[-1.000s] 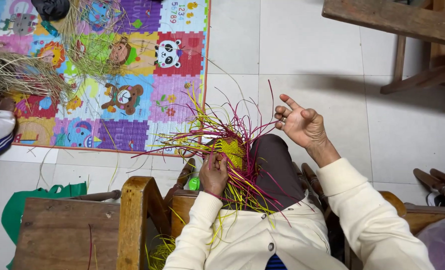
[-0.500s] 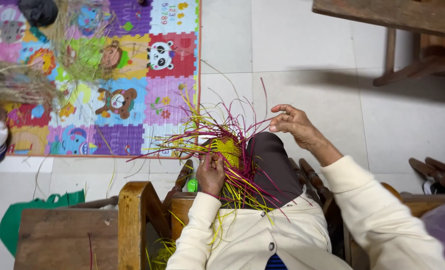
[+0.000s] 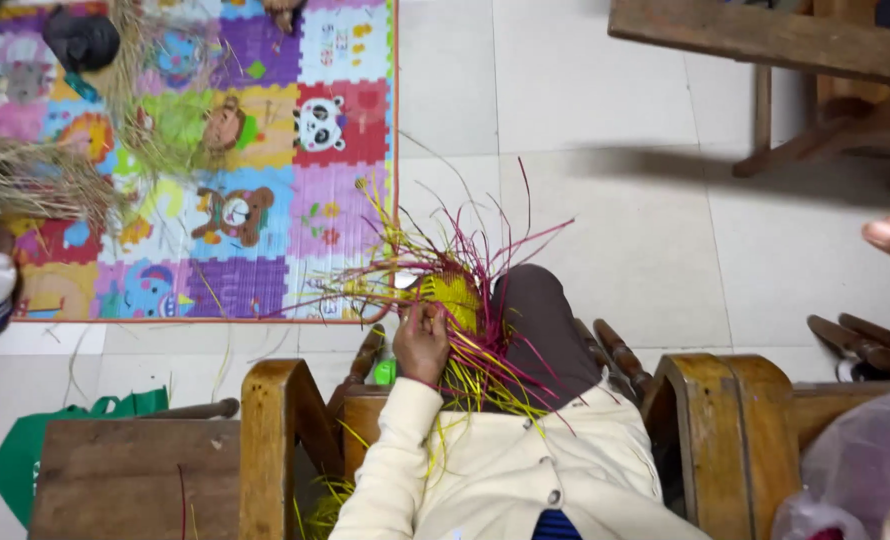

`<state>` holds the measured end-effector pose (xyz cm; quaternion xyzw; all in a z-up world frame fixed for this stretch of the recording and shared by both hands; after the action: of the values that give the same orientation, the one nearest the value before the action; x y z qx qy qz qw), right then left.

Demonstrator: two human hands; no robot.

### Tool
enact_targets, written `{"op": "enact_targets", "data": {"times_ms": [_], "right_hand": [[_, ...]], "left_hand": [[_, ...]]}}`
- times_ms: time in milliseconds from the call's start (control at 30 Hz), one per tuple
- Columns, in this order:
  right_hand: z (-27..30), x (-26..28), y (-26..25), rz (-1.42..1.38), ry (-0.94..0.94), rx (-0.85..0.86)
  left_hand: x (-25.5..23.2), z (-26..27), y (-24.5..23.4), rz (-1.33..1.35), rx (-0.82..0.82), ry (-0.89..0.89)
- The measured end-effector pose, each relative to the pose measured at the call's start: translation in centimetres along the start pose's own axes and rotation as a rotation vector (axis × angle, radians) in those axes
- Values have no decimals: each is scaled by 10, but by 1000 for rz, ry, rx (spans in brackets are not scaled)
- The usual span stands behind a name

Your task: A person is weaving a basket by interlacing multiple colored strips together.

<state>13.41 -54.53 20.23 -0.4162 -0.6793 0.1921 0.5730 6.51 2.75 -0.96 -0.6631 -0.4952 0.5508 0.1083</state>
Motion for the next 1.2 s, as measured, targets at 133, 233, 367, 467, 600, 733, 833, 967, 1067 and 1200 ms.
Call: {"op": "enact_targets", "data": {"times_ms": [133,233,367,467,600,733,833,967,1067,1200], "right_hand": [[66,168,-8,-217,46,98],[87,177,-2,-168,84,220],[113,143,-29,-73,56,206],[135,100,-60,109,211,211],[170,56,-95,159,355,123],[202,26,-105,242,518,233],[221,18,-96,195,535,366],[254,10,-64,21,425,612],[275,15,-47,-4,481,799],[304,1,-29,-181,487,756]], "left_hand": [[-19,-8,-13,112,-32,40],[-12,-9,-10,110,-33,39],[6,-8,-6,58,-22,-12],[21,-7,-3,40,0,-96],[21,-9,-6,268,39,-109],[14,-10,-13,393,42,-129],[11,-13,-15,299,45,-69],[12,-14,-15,263,38,-10],[12,-12,-15,271,49,-61],[23,-10,-4,402,65,-76]]}}
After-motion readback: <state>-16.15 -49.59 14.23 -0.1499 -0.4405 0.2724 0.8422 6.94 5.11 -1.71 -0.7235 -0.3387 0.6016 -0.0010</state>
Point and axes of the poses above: each hand's wrist, its own z-axis away from the middle knuckle, its own y-axis out of the palm, x = y × z, the point moved 7 cm from there along -z, towards the middle knuckle, and after that the axes turned 8 degrees about -x, right-handed, at the moved point
